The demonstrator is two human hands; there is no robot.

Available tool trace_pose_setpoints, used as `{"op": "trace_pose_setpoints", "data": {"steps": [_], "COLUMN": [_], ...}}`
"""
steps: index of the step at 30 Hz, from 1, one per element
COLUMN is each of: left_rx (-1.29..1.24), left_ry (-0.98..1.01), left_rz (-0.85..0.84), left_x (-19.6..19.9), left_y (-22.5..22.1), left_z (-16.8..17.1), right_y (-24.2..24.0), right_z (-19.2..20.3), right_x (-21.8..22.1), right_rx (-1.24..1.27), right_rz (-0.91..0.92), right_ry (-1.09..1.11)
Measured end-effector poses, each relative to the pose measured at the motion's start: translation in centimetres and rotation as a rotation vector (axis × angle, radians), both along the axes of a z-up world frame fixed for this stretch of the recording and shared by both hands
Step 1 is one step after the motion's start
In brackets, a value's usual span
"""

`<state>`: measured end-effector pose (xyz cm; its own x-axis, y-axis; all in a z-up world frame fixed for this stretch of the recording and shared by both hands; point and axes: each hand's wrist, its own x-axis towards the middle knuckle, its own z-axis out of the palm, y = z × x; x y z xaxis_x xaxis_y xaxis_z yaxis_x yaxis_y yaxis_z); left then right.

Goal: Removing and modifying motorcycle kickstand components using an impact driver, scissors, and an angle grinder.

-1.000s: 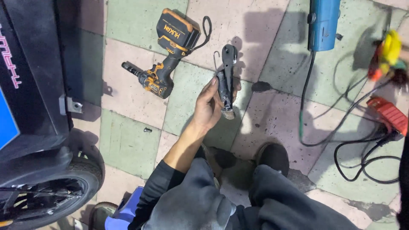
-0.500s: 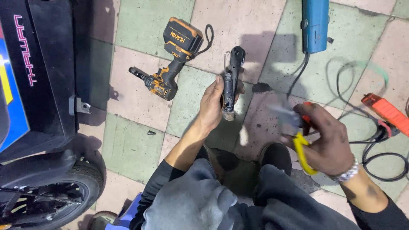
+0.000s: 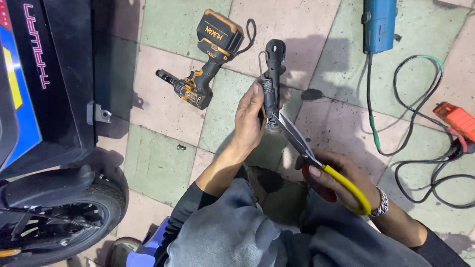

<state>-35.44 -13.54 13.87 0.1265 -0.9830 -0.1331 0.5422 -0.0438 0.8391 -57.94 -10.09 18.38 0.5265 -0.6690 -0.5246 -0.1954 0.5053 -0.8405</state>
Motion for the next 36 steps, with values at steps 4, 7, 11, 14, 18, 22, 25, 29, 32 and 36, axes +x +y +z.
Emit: {"op": "trace_pose_setpoints", "data": {"steps": [4,7,11,14,18,22,25,29,32,36], "left_rx": [-0.081,-0.100,-0.119,-0.132,-0.143,-0.058,0.012,0.067,0.059,0.053], "left_ry": [-0.095,-0.129,-0.142,-0.173,-0.200,-0.280,-0.273,-0.293,-0.311,-0.304], "left_rz": [-0.057,-0.065,-0.073,-0.077,-0.074,0.041,0.165,0.319,0.328,0.322], "left_x": [0.2,0.2,0.3,0.2,-0.3,-1.4,-2.5,-3.7,-3.3,-2.7], "left_y": [-0.1,0.0,-0.1,0.0,-0.1,0.6,0.6,0.5,0.2,0.3], "left_z": [-0.3,-0.3,-0.3,0.2,0.9,-0.2,-0.6,0.2,1.5,0.1], "right_y": [0.1,-0.1,0.3,0.0,0.7,1.3,2.4,2.2,2.8,2.4], "right_z": [0.0,1.8,-0.6,-0.9,-0.5,-1.5,-3.1,-2.6,-3.2,-3.2], "right_x": [-0.4,0.1,-1.5,-1.8,-0.6,1.4,2.9,4.3,4.9,4.9], "right_rx": [0.045,0.067,0.015,0.059,0.074,0.059,-0.055,-0.115,-0.150,-0.131], "right_rz": [-0.003,0.035,0.069,0.070,0.011,-0.106,-0.109,-0.176,-0.176,-0.169], "right_ry": [0.024,0.116,0.044,0.047,0.053,-0.082,-0.195,-0.190,-0.126,-0.124]}}
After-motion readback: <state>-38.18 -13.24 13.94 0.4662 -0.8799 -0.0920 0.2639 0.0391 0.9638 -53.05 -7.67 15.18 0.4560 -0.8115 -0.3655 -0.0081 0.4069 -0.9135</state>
